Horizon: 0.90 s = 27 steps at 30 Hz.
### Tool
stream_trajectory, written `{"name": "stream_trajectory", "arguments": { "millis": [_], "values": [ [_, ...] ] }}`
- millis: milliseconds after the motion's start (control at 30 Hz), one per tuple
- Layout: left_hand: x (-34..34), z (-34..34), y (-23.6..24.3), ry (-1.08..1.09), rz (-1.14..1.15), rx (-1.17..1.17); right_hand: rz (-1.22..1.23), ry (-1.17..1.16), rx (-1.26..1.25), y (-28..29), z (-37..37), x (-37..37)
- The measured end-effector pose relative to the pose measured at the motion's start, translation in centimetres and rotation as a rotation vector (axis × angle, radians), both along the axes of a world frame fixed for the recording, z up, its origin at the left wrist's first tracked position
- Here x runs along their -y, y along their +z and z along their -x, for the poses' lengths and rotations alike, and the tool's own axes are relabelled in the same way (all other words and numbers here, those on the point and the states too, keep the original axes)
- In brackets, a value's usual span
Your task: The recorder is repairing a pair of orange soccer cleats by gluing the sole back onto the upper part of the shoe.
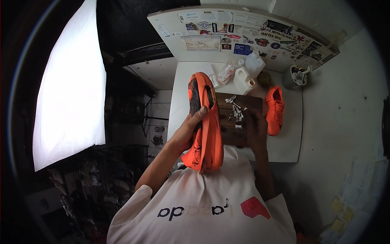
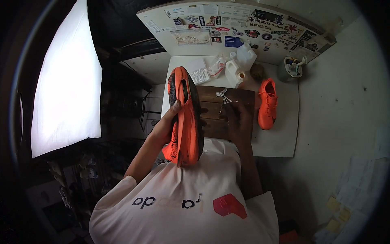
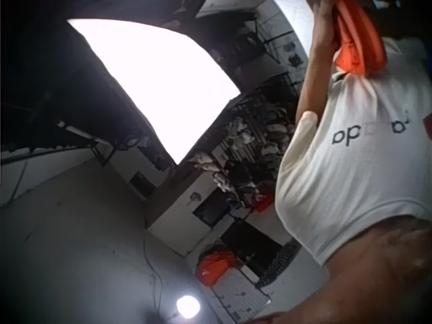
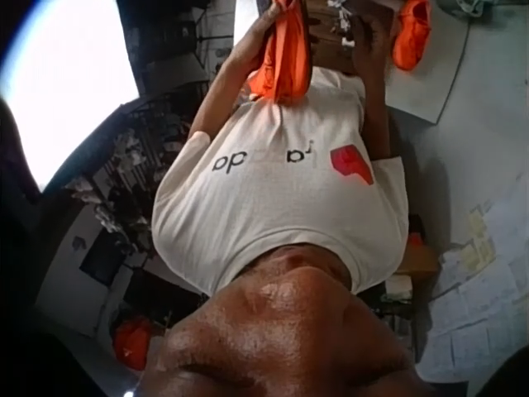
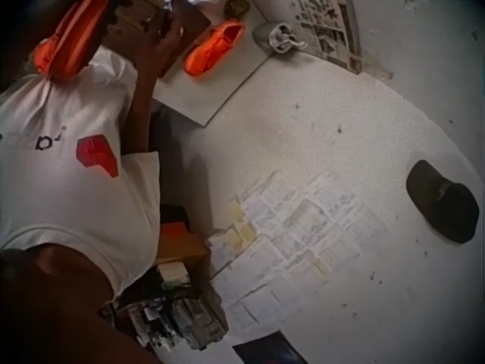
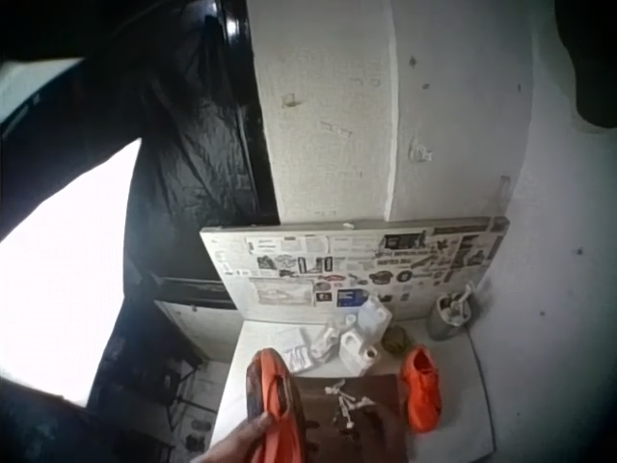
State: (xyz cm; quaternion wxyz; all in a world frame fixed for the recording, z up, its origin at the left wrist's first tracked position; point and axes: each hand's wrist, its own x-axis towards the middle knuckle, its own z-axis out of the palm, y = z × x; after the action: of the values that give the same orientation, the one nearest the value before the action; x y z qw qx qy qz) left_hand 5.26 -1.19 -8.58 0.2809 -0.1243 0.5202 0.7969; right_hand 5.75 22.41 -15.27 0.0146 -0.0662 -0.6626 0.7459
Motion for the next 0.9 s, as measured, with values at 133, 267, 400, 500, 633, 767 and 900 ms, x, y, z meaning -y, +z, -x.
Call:
{"name": "stream_trajectory", "arguments": {
  "millis": [133, 267, 400, 500, 633, 767, 900],
  "values": [
    [1.3, 2.0, -7.2, 0.057, -0.052, 0.117, -0.205, -0.028, 0.029, -6.6, -1.4, -1.0],
    [2.7, 2.2, -15.1, 0.134, 0.086, 0.124, -0.21, 0.027, 0.193, -10.9, -1.7, -2.1],
    [2.6, 2.2, -20.0, 0.196, 0.106, 0.168, -0.555, -0.108, -0.102, -15.7, -1.6, -3.0],
    [1.4, 2.8, -20.8, 0.199, 0.219, 0.249, -0.635, -0.103, -0.017, -17.1, -1.5, -3.6],
    [0.6, 4.1, -24.7, 0.133, 0.346, 0.153, -0.627, -0.053, 0.235, -18.8, -0.5, -4.4],
    [0.5, 3.8, -27.4, 0.129, 0.443, -0.108, -0.575, -0.037, 0.303, -19.4, 0.1, -4.3],
    [-0.2, 3.3, -25.3, 0.08, 0.629, -0.272, -0.5, -0.047, 0.275, -20.2, -0.7, -5.2]
  ]
}}
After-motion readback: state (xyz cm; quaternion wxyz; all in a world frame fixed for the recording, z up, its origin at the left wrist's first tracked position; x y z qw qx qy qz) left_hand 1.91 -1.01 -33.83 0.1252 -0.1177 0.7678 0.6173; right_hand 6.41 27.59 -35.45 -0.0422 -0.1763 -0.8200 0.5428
